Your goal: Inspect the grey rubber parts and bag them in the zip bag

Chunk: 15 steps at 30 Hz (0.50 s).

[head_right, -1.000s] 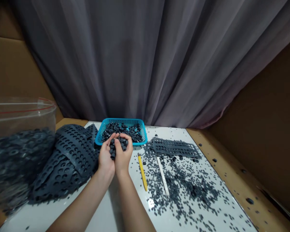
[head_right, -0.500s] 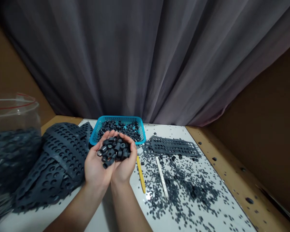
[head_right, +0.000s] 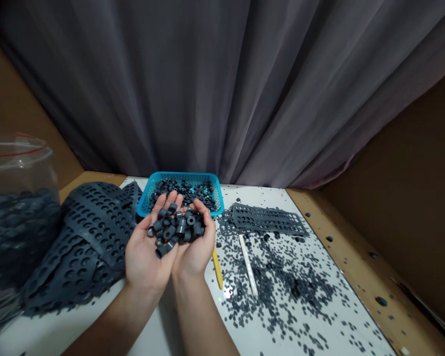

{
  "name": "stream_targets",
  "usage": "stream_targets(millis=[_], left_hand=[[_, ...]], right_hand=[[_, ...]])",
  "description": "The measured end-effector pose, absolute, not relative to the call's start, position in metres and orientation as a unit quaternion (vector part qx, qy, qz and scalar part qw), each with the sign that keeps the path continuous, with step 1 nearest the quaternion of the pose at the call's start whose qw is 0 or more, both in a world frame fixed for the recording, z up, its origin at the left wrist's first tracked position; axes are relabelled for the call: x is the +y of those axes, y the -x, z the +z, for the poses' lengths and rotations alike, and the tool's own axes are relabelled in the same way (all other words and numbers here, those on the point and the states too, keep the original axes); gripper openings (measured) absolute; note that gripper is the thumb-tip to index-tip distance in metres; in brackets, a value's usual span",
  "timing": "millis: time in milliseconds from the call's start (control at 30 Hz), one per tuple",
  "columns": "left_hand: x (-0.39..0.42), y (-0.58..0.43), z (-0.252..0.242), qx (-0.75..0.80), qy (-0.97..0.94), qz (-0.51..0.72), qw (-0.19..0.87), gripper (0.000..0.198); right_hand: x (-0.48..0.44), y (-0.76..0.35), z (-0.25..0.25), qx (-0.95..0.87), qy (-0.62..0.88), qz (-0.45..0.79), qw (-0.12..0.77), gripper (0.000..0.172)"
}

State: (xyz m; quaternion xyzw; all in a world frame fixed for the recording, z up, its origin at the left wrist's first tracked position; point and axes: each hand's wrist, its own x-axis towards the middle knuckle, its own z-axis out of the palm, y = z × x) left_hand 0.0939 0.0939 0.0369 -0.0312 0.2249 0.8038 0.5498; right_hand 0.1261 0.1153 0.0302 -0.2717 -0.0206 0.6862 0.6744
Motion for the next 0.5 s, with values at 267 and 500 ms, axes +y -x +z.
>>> stream_targets(millis=[267, 500], left_hand=[[0.0911, -0.0956, 0.0306, 0.214, -0.039, 0.815, 0.536, 0.04], [0.0898, -0.0968, 0.0301, 0.211, -0.087, 0.823, 0.519, 0.042]], right_hand=[[0.1181, -0.1273, 0.0284, -0.044, 0.267, 0.709, 0.651, 0.024], [0.1208, -0.129, 0.0266, -0.054, 0.251, 0.709, 0.657, 0.024]])
